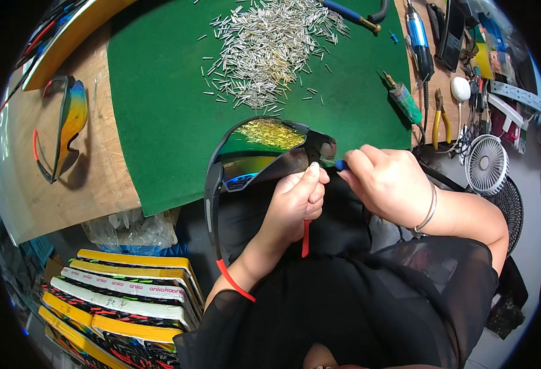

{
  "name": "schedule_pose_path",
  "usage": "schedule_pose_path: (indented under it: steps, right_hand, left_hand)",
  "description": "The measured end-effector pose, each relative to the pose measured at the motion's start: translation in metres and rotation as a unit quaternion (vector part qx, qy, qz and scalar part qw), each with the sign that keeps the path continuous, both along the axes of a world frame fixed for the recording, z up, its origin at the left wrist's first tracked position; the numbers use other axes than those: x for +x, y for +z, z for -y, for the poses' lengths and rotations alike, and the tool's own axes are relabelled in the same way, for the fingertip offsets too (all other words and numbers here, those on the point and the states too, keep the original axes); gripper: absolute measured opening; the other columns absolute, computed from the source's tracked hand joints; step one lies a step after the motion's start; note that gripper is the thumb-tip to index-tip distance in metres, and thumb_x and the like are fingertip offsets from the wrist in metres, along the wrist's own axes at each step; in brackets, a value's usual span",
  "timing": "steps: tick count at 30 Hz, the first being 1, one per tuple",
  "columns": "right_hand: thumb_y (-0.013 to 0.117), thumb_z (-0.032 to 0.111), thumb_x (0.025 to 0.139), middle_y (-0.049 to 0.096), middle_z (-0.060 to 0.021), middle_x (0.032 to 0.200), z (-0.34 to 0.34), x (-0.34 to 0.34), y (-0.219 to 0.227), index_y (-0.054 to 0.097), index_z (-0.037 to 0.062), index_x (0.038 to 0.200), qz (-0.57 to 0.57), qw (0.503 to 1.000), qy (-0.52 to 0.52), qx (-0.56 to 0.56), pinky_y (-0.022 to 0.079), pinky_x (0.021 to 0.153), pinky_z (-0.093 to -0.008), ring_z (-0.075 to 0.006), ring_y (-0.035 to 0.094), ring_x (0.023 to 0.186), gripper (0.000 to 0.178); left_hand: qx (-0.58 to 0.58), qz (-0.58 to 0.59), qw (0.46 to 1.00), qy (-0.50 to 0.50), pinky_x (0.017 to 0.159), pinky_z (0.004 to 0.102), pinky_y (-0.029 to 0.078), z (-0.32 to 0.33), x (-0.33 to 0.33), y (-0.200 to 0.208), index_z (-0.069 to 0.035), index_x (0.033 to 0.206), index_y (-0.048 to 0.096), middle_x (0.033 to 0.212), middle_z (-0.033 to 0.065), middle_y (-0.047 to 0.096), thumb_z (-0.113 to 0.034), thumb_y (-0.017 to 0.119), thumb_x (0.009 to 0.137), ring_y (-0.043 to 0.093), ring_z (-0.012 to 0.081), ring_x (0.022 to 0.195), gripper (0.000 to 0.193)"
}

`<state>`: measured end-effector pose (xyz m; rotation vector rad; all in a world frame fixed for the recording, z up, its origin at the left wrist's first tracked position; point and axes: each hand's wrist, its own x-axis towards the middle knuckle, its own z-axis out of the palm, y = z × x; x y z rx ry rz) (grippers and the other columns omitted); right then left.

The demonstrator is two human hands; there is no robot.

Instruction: The person assembles sunglasses by inserting small metal pins into the frame using a screwdriver and pliers. They repeatedly pick up frames from a tray, insert pins, and place the finished units back on the tray.

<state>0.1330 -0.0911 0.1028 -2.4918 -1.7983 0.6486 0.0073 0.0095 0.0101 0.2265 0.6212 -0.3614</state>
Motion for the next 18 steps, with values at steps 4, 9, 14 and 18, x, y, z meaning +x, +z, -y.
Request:
schedule_pose_path:
  steps: [4, 9, 14, 18]
  right_hand:
    - [0.059, 0.013, 0.075, 0.050, -0.0076, 0.061, -0.0055, 0.0016, 0.0036, 0.048, 0.0040, 0.073, 0.013, 0.999, 0.020, 0.030, 0.047, 0.046, -0.0306, -0.0228, 0.057, 0.052, 0.015]
    - [0.059, 0.014, 0.074, 0.050, -0.0074, 0.062, 0.0017, 0.0011, 0.0011, 0.048, 0.0039, 0.077, 0.000, 1.000, -0.013, -0.016, 0.047, 0.046, -0.0305, -0.0226, 0.057, 0.053, 0.015]
    - [0.060, 0.019, 0.079, 0.052, -0.0095, 0.059, -0.0033, 0.0014, 0.0017, 0.048, 0.0030, 0.075, -0.025, 0.999, -0.018, 0.034, 0.047, 0.046, -0.0330, -0.0253, 0.057, 0.051, 0.020]
    - [0.061, 0.016, 0.075, 0.049, -0.0081, 0.060, -0.0002, -0.0002, -0.0007, 0.048, 0.0038, 0.075, -0.014, 0.999, -0.042, 0.002, 0.047, 0.046, -0.0320, -0.0234, 0.057, 0.052, 0.018]
  left_hand:
    - [-0.002, 0.001, 1.000, 0.003, 0.037, 0.0164, 0.020, 0.0007, -0.0003, -0.0010, -0.009, 0.084, 0.049, 0.055, -0.0067, 0.034, -0.029, 0.037, 0.097, 0.024, 0.0013, 0.040, 0.027]
    - [-0.007, 0.004, 1.000, 0.000, 0.037, 0.0163, 0.020, 0.0003, -0.0005, -0.0009, -0.008, 0.085, 0.049, 0.055, -0.0068, 0.034, -0.028, 0.036, 0.097, 0.024, 0.0011, 0.040, 0.027]
    - [-0.003, 0.002, 1.000, 0.006, 0.037, 0.0163, 0.020, 0.0004, -0.0014, -0.0014, -0.008, 0.085, 0.049, 0.056, -0.0065, 0.035, -0.028, 0.036, 0.097, 0.024, 0.0012, 0.040, 0.027]
    - [-0.007, 0.012, 1.000, 0.007, 0.037, 0.0163, 0.020, 0.0010, -0.0010, -0.0026, -0.008, 0.085, 0.049, 0.056, -0.0061, 0.035, -0.029, 0.036, 0.097, 0.024, 0.0013, 0.040, 0.027]
